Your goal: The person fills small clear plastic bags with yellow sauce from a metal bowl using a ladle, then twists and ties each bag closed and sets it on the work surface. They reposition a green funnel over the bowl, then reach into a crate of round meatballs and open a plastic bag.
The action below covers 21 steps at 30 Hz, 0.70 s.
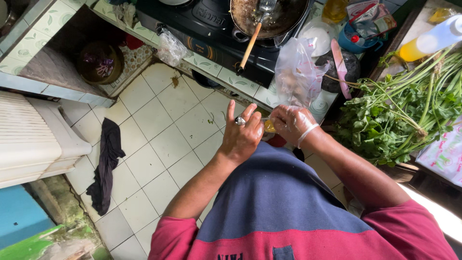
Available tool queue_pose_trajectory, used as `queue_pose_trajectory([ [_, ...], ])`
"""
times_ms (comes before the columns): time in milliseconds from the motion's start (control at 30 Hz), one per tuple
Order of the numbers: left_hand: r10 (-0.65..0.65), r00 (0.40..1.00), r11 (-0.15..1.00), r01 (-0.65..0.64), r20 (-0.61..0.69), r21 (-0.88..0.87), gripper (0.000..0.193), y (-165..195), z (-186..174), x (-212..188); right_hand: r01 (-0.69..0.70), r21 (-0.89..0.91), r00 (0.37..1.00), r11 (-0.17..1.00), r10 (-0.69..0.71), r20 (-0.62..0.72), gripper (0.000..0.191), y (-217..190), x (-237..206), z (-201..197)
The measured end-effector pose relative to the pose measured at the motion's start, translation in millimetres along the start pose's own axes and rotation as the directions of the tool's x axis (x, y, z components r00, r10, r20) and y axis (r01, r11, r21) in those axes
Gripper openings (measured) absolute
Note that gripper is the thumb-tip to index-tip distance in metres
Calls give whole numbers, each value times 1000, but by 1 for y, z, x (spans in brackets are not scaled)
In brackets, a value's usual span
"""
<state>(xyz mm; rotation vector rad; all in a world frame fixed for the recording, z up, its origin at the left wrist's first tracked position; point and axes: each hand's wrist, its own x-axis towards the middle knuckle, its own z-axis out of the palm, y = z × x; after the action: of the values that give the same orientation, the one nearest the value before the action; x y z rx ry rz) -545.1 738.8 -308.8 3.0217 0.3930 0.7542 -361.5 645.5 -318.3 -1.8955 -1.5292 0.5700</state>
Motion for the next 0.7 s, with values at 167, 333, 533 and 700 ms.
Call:
queue_pose_trajectory([
  [167,-150,989,982,148,6,116,8,15,15,5,101,-136,965,986,-130,-227,10,-11,-10,35],
  [333,-538,835,727,529,116,-438,11,9,42,-4,89,59,929,994,-62,-365,7,-6,-7,54],
  [533,-628,538,-518,248,561,-818,15,17,97,-15,179,153,873,972,-85,-480,8,0,-12,58],
  [700,-646,564,-536,146,514,-832,11,20,110,-27,106,331,933,938,21,-360,6,-6,-14,54],
])
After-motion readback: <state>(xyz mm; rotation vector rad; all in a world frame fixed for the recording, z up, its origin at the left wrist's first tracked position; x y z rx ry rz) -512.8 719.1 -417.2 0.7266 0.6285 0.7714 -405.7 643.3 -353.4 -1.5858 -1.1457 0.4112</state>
